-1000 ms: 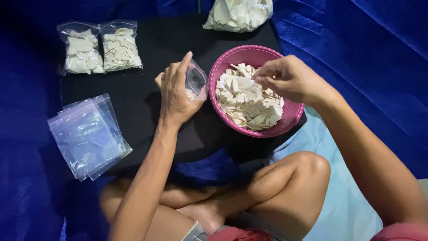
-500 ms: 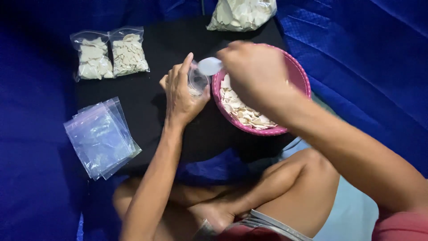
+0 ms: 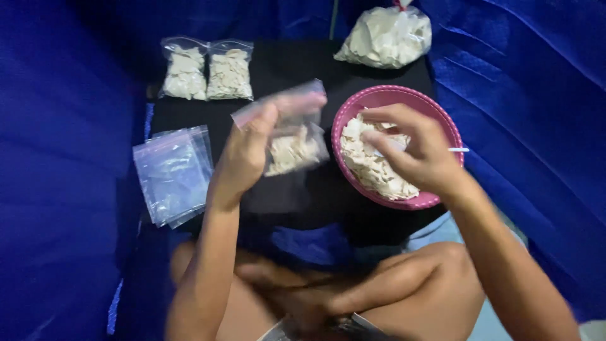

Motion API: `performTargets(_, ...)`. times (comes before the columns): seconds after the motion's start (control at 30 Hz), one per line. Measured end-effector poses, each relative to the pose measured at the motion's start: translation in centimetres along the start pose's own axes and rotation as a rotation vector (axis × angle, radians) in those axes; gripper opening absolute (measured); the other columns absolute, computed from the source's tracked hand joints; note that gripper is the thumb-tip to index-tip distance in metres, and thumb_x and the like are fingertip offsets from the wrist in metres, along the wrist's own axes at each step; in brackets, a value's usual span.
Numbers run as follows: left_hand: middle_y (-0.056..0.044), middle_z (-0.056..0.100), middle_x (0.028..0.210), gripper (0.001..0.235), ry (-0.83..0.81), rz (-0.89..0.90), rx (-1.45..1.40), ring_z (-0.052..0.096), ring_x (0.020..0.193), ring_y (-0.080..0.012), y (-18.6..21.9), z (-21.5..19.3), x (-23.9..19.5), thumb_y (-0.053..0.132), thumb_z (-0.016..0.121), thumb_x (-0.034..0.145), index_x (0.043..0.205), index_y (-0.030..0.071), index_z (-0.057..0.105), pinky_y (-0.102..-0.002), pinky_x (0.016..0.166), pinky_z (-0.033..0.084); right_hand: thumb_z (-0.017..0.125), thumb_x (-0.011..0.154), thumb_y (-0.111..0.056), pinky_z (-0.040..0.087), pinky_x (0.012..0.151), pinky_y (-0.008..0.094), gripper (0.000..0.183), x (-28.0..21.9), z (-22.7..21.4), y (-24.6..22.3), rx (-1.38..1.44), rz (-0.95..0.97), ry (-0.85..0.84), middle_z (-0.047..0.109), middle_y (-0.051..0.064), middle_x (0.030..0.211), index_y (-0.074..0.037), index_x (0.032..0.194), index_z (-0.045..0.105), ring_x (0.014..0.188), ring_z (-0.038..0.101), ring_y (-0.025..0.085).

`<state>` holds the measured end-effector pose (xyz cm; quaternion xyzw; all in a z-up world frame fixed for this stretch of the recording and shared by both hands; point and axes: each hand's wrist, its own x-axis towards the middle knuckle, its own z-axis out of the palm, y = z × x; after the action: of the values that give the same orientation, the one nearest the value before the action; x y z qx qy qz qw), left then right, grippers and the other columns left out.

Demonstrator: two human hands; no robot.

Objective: Packaging small food flakes into plastic zip bags using a spoon.

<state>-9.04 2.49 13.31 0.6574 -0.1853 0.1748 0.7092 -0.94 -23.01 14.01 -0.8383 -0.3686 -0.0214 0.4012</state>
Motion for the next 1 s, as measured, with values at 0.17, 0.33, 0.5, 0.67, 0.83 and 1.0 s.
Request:
performTargets(0.17, -0.012, 0.074, 0.113, 0.048, 0.014, 0.014, 0.179, 0.071, 0.105, -0.0191, 1.8, -1.0, -0.2, 0.039, 0.039, 0.107, 0.125, 0.006, 0.069, -0.033, 0.089, 0.061, 0.068, 0.094, -0.017, 0.059, 0.084, 0.046, 0.038, 1.5, 4.9, -4.9, 0.456, 0.051, -0.187, 0.074, 0.017, 0.11, -0.007, 0.131, 0.065, 0.103, 0.065, 0.027)
performTargets(0.33, -0.012, 0.068, 0.127, 0.067, 0.069, -0.121, 0.093, 0.063, 0.104, -0.0118, -2.2, -3.3, -3.6, 0.049, 0.065, 0.096, 0.15, 0.012, 0.049, -0.028, 0.085, 0.059, 0.061, 0.105, -0.022, 0.064, 0.08, 0.036, 0.025, 2.4, 8.2, -4.4, 0.608, 0.134, -0.006, 0.075, 0.01, 0.103, -0.01, 0.12, 0.075, 0.092, 0.066, 0.014)
performTargets(0.5, -0.007, 0.072, 0.095, 0.021, 0.144, -0.087, 0.377, 0.065, 0.084, -0.0134, -1.5, -3.1, -4.8, 0.02, 0.061, 0.104, 0.108, 0.009, 0.079, -0.03, 0.079, 0.056, 0.078, 0.094, -0.01, 0.062, 0.081, 0.033, 0.029, 2.9, 8.6, -7.4, 0.682, 0.13, 0.092, 0.077, 0.007, 0.095, -0.009, 0.122, 0.073, 0.09, 0.067, 0.011)
performTargets(0.67, -0.007, 0.075, 0.101, 0.034, 0.185, -0.218, 0.082, 0.069, 0.085, -0.0104, -4.1, -3.1, -6.0, 0.01, 0.075, 0.091, 0.124, 0.007, 0.067, -0.026, 0.073, 0.063, 0.072, 0.098, -0.014, 0.066, 0.081, 0.03, 0.018, 4.1, 9.5, -7.3, 0.872, 0.179, 0.215, 0.079, 0.011, 0.094, -0.006, 0.113, 0.075, 0.085, 0.074, 0.012)
performTargets(0.83, -0.011, 0.072, 0.114, 0.047, 0.464, -0.173, -0.083, 0.07, 0.095, -0.0143, -7.6, -2.4, -8.8, 0.016, 0.079, 0.088, 0.13, 0.005, 0.062, -0.027, 0.077, 0.065, 0.07, 0.099, -0.016, 0.068, 0.09, 0.042, 0.024, 4.1, 11.0, -7.2, 1.114, 0.312, 0.357, 0.078, 0.014, 0.105, -0.003, 0.118, 0.072, 0.099, 0.076, 0.021)
performTargets(1.0, -0.015, 0.065, 0.106, 0.054, 0.729, -0.178, -0.222, 0.072, 0.08, -0.0211, -5.5, 0.2, -8.1, 0.026, 0.06, 0.102, 0.147, 0.002, 0.047, -0.029, 0.058, 0.066, 0.071, 0.095, -0.002, 0.069, 0.072, 0.034, 0.054, 2.9, 11.8, -7.3, 0.986, 0.237, 0.335, 0.072, 0.017, 0.101, -0.006, 0.144, 0.048, 0.083, 0.071, 0.018)
